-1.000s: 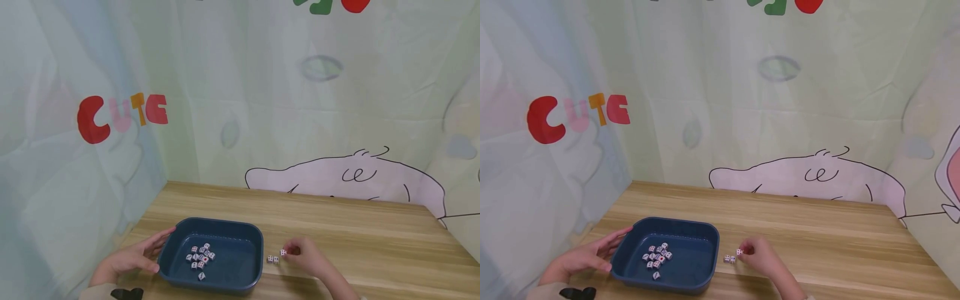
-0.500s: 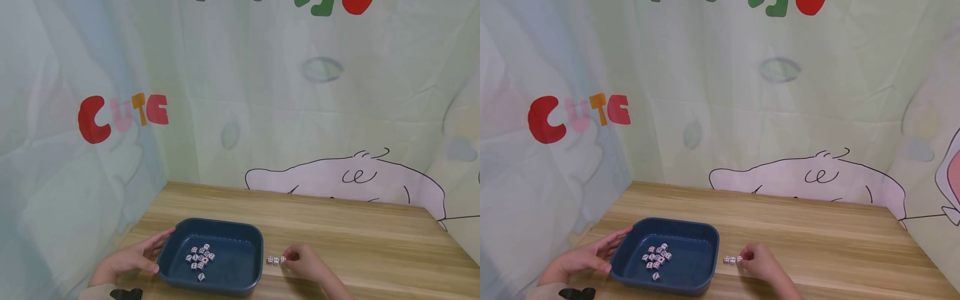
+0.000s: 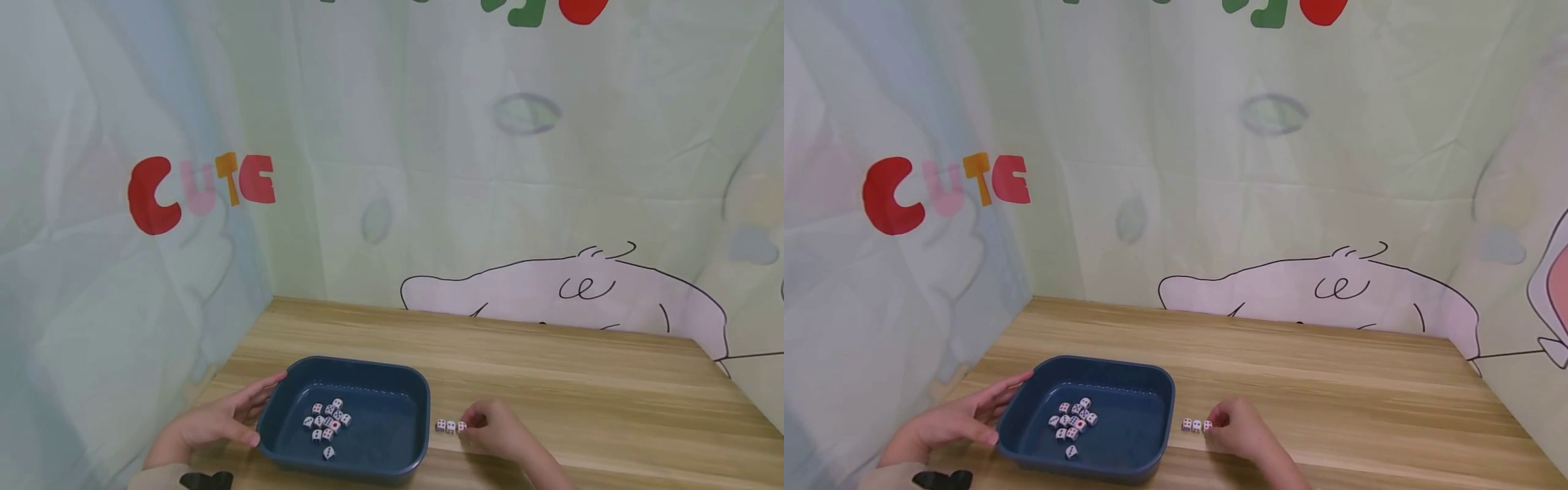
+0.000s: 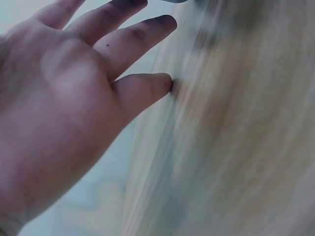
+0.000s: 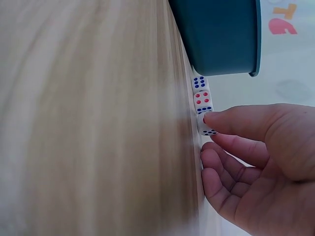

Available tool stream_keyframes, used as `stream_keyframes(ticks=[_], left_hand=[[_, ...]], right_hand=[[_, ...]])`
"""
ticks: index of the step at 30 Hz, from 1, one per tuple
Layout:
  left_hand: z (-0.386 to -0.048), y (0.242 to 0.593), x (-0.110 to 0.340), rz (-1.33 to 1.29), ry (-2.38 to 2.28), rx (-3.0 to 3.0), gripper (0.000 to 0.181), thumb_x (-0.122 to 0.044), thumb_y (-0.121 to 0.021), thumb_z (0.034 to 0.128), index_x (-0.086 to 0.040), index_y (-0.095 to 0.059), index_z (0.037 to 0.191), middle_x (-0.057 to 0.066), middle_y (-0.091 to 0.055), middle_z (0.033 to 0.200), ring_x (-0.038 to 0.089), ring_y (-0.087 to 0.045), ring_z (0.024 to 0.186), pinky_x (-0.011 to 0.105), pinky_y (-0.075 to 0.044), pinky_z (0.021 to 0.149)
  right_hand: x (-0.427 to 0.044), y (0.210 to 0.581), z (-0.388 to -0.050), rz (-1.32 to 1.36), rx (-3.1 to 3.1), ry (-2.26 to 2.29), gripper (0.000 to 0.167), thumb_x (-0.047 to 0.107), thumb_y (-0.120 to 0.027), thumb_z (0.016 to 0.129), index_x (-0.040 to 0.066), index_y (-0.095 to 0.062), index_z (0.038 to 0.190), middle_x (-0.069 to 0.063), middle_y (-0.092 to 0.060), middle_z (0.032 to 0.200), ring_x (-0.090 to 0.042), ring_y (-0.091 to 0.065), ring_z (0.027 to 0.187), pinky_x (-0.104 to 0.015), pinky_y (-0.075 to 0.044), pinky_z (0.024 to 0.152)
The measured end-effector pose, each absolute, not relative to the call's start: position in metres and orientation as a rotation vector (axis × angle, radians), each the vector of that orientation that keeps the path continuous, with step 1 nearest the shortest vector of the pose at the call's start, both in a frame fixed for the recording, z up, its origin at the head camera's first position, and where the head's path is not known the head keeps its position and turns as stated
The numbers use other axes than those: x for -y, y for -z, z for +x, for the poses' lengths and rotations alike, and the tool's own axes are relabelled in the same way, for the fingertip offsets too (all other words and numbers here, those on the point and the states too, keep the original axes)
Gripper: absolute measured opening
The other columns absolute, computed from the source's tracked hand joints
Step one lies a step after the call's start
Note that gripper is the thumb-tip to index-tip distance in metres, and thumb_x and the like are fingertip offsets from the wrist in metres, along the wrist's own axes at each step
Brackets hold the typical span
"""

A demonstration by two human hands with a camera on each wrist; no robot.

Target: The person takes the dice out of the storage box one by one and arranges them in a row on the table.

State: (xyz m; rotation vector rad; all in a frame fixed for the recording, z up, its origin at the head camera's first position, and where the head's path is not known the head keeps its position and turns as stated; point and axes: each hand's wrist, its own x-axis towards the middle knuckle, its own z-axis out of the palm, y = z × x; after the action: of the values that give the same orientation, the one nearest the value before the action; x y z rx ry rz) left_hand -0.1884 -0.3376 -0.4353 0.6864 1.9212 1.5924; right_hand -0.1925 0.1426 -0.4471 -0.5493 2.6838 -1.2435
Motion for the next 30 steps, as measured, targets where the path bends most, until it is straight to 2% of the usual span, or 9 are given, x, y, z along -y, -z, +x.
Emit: stream_keyframes(ticks=[13, 18, 24, 30], left_hand=[[-0.188, 0.435, 0.337, 0.672, -1.582, -1.941, 0.095, -0.017, -0.071, 0.0864, -0.011, -0.005, 0.155, 0.034, -0.009, 0.154, -0.004, -0.037, 0.126, 0.017, -0.033, 0.099], [-0.188, 0.435, 0.337, 0.686, -1.588, -1.928, 0.095, -0.017, -0.070, 0.0866, -0.011, -0.005, 0.155, 0.035, -0.008, 0.154, -0.006, -0.038, 0.126, 0.017, -0.033, 0.099], [-0.189, 0.436, 0.338, 0.696, -1.598, -1.911, 0.094, -0.016, -0.070, 0.0868, -0.012, -0.006, 0.155, 0.034, -0.009, 0.154, -0.006, -0.038, 0.127, 0.017, -0.033, 0.100], [-0.189, 0.437, 0.338, 0.700, -1.599, -1.908, 0.094, -0.015, -0.070, 0.0869, -0.013, -0.005, 0.156, 0.034, -0.010, 0.154, -0.003, -0.038, 0.127, 0.018, -0.033, 0.100]], right_hand=[[-0.141, 0.440, -0.191, -0.492, -2.686, 1.184, 0.003, 0.007, -0.071, 0.080, 0.007, -0.068, 0.082, 0.002, -0.058, 0.074, -0.015, -0.051, 0.070, -0.025, -0.042, 0.061], [-0.142, 0.436, -0.192, -0.457, -2.682, 1.179, 0.009, 0.009, -0.071, 0.081, 0.005, -0.068, 0.088, 0.000, -0.060, 0.078, -0.015, -0.054, 0.074, -0.028, -0.046, 0.065], [-0.140, 0.417, -0.199, -0.453, -2.689, 1.258, 0.022, 0.009, -0.070, 0.084, -0.004, -0.067, 0.101, -0.003, -0.062, 0.084, -0.015, -0.057, 0.079, -0.028, -0.048, 0.068], [-0.129, 0.390, -0.202, -0.569, -2.694, 1.339, 0.020, 0.012, -0.071, 0.085, -0.001, -0.069, 0.100, -0.001, -0.062, 0.080, -0.014, -0.057, 0.075, -0.024, -0.048, 0.064]])
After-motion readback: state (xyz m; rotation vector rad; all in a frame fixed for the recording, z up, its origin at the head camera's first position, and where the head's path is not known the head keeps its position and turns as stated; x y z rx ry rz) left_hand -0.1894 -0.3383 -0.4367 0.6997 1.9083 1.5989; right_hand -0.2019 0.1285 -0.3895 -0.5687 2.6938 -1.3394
